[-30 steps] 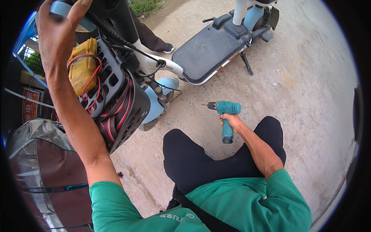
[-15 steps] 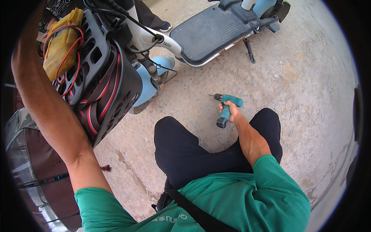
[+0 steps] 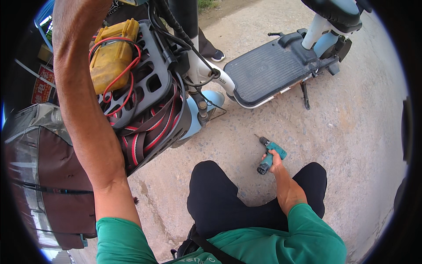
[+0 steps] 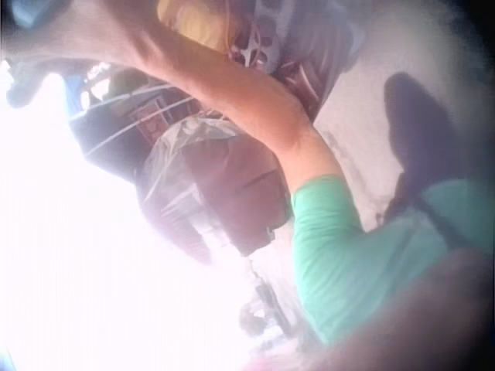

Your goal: The person inspects the electric scooter, checks the handlebars and seat, and uses a cordless drill to remove and reattach components near the front basket and handlebar area. The person also adjusts the seat and examines the rear wheel and suspension.

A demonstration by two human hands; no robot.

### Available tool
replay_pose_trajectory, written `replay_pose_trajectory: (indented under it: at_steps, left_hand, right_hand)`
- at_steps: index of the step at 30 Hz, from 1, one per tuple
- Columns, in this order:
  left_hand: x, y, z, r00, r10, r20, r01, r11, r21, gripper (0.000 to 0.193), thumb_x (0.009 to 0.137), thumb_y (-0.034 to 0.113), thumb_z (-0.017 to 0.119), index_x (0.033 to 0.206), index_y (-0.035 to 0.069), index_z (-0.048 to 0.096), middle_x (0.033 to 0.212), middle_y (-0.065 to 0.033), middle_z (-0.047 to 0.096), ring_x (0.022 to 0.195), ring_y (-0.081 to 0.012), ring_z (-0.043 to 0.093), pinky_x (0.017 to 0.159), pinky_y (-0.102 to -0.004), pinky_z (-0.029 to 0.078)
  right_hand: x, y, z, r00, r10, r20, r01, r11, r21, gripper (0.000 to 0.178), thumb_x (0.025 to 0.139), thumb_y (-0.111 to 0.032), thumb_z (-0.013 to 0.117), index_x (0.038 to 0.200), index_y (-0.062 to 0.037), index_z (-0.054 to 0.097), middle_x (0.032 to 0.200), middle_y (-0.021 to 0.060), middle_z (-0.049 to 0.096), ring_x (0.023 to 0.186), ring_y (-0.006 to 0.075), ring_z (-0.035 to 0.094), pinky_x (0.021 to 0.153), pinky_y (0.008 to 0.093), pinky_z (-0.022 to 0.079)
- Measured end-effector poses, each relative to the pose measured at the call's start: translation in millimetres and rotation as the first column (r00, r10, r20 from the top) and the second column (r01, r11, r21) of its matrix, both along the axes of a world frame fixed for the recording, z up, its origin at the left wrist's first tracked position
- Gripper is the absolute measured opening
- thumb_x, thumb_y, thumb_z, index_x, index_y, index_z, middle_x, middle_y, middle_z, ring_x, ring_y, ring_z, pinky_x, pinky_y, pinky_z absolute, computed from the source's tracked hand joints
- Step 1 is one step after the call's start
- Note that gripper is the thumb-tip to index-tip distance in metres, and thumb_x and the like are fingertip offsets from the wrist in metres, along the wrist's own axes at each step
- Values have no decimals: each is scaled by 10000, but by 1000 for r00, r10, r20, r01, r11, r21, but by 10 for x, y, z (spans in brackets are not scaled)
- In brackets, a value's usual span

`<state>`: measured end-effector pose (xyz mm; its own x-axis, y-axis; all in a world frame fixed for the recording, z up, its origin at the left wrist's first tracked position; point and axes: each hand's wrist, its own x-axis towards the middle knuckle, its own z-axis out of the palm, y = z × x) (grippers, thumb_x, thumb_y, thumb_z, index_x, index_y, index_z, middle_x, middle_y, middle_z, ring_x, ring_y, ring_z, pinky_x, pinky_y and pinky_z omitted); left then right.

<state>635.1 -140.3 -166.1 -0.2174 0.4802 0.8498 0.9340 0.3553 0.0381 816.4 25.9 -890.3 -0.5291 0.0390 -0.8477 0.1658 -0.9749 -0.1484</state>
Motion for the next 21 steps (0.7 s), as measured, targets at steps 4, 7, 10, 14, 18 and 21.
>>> replay_pose_trajectory:
  at_steps: [4,7,10,14,18,21]
  left_hand:
    - [-184,-320,218,1000,5,16,-6,1000,16,940,777,667,814,1437,42,572,1302,-141,587,1212,-267,613,1047,-406,491]
    - [-296,-341,356,997,-62,53,62,998,9,959,759,672,834,1429,34,581,1379,-148,518,1293,-290,552,1090,-425,457]
    - [-388,-355,402,989,-86,122,84,996,25,949,754,605,839,1444,17,557,1420,-174,482,1358,-316,494,1140,-443,417]
    - [-540,-314,422,997,-49,-63,50,999,16,966,719,440,872,1476,-30,498,1494,-226,415,1427,-364,424,1210,-454,359]
    - [-350,-318,289,996,42,-82,-38,998,51,1036,678,449,905,1491,-30,477,1518,-248,406,1454,-388,401,1238,-475,331]
    - [-426,-320,272,995,32,-97,-27,998,53,1085,659,447,923,1514,-24,450,1527,-253,398,1465,-391,385,1244,-477,322]
  right_hand:
    - [19,-233,-28,975,197,101,-207,972,108,288,944,-249,705,1124,-82,555,977,109,593,854,290,657,750,498,586]
    - [142,-132,-320,940,251,231,-315,900,302,556,904,-258,760,1351,0,552,1249,163,607,1091,320,622,937,539,536]
    - [192,-24,-368,816,325,477,-542,716,440,563,920,-251,754,1380,8,559,1318,164,610,1127,326,622,931,535,542]
    - [326,190,-458,700,439,564,-713,480,511,516,938,-278,751,1330,30,621,1255,167,664,1066,324,663,858,529,566]
    - [92,158,483,548,579,604,-811,190,554,441,926,-285,757,1232,25,692,1093,147,714,938,305,695,757,472,573]
    - [-402,377,1616,736,632,244,-552,350,757,512,921,-276,744,1338,10,662,1171,121,736,970,234,718,817,380,573]
